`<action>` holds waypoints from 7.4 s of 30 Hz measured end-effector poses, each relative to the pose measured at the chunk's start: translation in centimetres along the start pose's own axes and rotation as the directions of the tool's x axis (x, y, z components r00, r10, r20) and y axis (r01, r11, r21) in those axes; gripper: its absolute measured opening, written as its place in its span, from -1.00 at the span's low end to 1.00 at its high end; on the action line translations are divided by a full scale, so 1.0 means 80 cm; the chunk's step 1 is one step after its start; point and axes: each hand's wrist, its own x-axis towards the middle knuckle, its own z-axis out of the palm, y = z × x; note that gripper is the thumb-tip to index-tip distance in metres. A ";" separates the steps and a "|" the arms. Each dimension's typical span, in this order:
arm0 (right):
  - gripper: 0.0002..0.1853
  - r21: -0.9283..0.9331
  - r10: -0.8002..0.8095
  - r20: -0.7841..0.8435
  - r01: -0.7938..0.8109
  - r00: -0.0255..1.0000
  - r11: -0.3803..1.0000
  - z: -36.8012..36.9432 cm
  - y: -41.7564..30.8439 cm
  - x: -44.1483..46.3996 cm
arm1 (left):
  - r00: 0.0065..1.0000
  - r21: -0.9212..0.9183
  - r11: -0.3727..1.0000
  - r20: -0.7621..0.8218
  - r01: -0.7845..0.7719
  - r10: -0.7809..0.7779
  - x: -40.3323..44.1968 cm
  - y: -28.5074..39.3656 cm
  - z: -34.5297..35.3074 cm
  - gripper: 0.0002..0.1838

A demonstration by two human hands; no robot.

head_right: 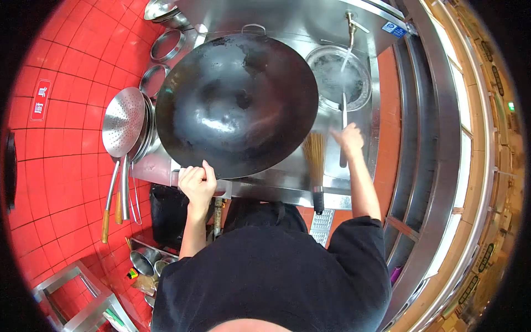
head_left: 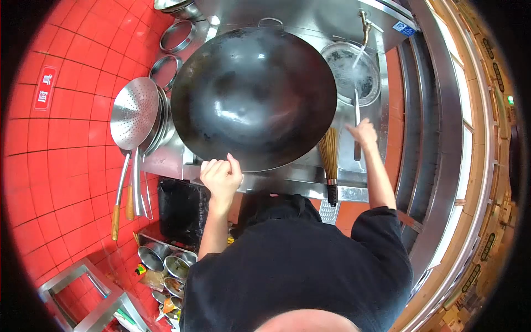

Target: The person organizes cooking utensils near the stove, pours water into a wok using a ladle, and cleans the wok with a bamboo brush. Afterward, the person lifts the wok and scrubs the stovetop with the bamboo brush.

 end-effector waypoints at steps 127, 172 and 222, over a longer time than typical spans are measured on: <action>-0.74 0.954 -0.915 0.166 -0.295 0.368 0.054 -0.067 -0.364 -0.537 | 0.582 -0.521 0.264 0.686 0.812 -0.437 -0.039 -0.011 -0.288 -0.61; -0.28 0.305 -0.096 -0.076 0.115 0.992 0.945 0.201 0.077 -0.231 | 0.317 -0.589 -0.287 0.712 0.755 -0.627 -0.159 -0.125 -0.159 -0.59; -0.43 0.477 -0.671 0.037 0.577 0.740 0.663 0.175 0.056 -0.202 | 0.378 -0.499 0.153 0.387 0.853 -0.841 -0.065 0.023 -0.025 -0.72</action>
